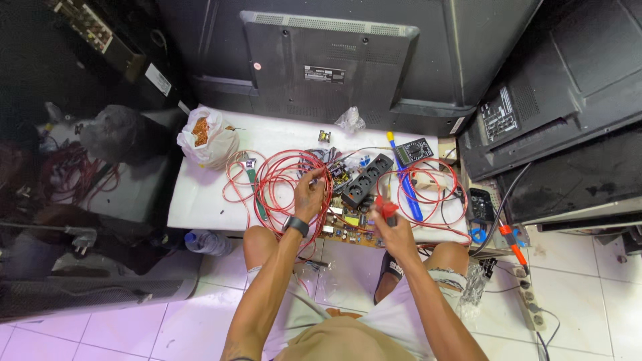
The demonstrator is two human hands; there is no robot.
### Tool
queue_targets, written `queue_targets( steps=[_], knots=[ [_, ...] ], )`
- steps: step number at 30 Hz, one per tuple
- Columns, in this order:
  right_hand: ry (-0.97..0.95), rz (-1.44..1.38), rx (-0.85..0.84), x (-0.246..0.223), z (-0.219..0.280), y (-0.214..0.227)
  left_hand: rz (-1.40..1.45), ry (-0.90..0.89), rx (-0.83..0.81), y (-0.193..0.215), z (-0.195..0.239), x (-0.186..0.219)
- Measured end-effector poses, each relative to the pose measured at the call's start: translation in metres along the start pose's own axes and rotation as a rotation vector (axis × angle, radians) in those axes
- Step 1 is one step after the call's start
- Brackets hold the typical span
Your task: The person sits on the floor and uses a multimeter to test points on a circuit board. The person repeatedly touches the probes to different components on the board while seated.
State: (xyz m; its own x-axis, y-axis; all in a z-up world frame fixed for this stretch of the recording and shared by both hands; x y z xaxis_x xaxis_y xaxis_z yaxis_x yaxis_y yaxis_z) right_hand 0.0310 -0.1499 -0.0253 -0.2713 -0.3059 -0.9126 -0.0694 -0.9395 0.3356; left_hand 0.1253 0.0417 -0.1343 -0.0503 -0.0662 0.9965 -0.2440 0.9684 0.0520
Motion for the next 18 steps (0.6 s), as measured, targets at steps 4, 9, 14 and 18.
queue_targets(
  steps=[4,9,14,18],
  knots=[
    [-0.001,-0.432,0.006,0.031,-0.029,-0.007,-0.042,-0.122,-0.024,0.011,0.034,0.035],
    [0.055,-0.642,-0.203,0.011,-0.019,-0.014,-0.113,-0.274,-0.021,0.020,0.040,0.051],
    [0.093,-0.695,-0.229,0.006,0.000,-0.016,-0.082,-0.313,-0.045,0.013,0.039,0.076],
    [0.141,-0.777,-0.315,-0.005,0.011,-0.012,-0.045,-0.325,-0.131,0.001,0.045,0.090]
  ],
)
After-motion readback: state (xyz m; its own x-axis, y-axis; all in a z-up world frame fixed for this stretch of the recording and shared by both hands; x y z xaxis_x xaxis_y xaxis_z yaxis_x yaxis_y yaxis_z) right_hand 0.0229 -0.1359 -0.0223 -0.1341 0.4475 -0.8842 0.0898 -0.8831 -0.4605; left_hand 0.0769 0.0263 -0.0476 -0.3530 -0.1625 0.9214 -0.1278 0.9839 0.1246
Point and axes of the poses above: each hand's wrist, its own z-axis away from the middle knuckle, its own y-axis out of the back of the hand, x = y × z, the point moved 3 cm from there along -z, towards the middle knuckle, and after that the axes turned 1 degree about y, right-handed, at the moved point
